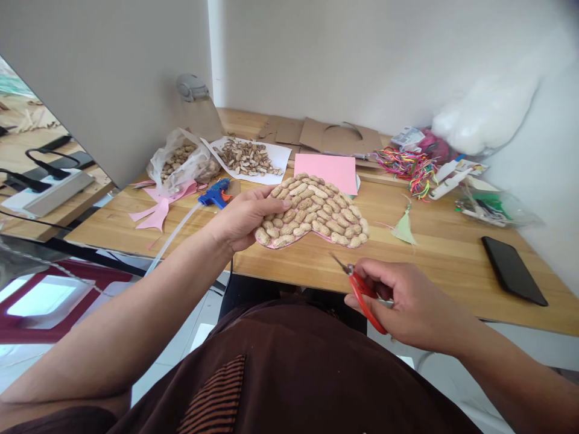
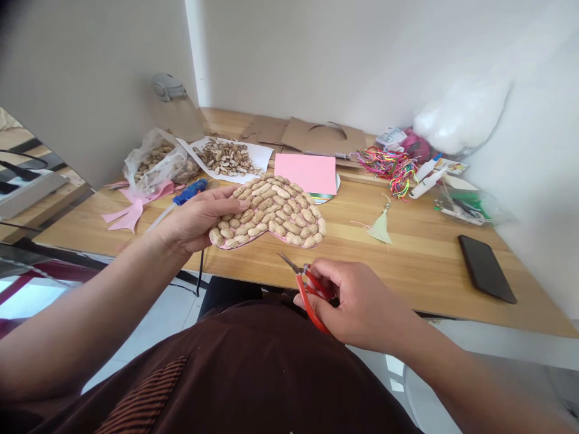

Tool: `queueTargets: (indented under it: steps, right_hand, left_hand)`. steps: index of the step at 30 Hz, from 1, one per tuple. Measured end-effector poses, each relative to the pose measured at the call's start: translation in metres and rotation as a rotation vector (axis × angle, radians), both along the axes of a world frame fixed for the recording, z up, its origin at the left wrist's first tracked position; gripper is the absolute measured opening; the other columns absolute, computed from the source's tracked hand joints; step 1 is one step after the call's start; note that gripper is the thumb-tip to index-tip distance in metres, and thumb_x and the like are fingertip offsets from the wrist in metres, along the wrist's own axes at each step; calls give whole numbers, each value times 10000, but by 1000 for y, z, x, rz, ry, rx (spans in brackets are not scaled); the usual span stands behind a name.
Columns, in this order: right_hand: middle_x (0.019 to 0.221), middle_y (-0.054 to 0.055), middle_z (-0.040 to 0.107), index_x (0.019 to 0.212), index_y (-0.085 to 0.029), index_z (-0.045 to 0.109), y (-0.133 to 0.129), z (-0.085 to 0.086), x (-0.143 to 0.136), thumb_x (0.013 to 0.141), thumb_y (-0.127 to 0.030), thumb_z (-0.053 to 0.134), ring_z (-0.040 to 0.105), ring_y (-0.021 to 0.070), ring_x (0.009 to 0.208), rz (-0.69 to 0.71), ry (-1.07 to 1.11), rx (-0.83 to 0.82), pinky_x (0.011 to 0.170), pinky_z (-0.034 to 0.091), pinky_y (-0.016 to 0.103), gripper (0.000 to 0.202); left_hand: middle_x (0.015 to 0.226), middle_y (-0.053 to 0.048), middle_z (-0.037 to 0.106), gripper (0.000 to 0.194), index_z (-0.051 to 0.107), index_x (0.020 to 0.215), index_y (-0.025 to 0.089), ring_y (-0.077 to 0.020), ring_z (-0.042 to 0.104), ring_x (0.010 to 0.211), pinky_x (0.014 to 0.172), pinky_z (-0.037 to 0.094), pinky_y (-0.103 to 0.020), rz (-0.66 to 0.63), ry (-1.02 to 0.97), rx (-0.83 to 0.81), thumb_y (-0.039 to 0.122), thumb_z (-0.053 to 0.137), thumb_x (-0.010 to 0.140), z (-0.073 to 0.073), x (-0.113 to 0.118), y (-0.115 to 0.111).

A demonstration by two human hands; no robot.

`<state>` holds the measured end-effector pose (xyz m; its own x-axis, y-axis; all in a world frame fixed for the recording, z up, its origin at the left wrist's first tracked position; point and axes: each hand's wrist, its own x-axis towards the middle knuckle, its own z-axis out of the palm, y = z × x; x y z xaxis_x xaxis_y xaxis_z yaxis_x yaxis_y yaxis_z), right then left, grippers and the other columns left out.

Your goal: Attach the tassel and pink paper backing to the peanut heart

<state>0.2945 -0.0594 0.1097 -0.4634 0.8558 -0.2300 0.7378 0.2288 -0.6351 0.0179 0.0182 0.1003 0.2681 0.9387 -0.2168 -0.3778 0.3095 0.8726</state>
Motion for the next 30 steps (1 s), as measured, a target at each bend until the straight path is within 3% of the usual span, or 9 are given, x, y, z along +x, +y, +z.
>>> queueTargets:
  steps: [6,9,12,20,30]
  right_hand:
    - [786,16,661,848,-244,569,10,-6,-10,800,-181,737,582,211,817,-157,100,956,774,484,350,186]
    - [863,32,734,939,-244,639,21,-13,-18,759,-112,733,588,245,868,-222,89,1184,859,471,413,242]
    - [855,37,754,981,-241,688,30,-18,-24,797,-149,730,600,266,883,-254,30,1225,870,458,443,210]
    - [828,38,767,842,-250,679,37,-21,-25,792,-211,752,635,286,895,-367,-58,1223,852,456,449,96]
    - [770,32,770,802,-235,683,39,-24,-26,785,-241,750,626,267,832,-414,-45,1184,836,433,451,70]
  left_hand:
    - [944,-163,798,329,706,1100,54,-204,772,715,626,639,-250,136,-78,-37,59,709,771,-13,10,-1]
    - [1010,-163,797,311,708,1109,62,-192,776,757,647,645,-239,160,-137,-65,53,688,799,-17,20,-5]
    - [1022,-149,797,290,709,1106,74,-177,772,757,641,642,-224,163,-157,-86,50,673,818,-16,27,-10]
    - [976,-124,799,274,695,1089,108,-185,767,742,630,626,-240,162,-143,-81,77,694,817,-14,37,-20]
    - [1094,-115,784,486,613,1216,147,-216,775,855,695,630,-274,180,-104,21,124,783,761,-18,44,-25]
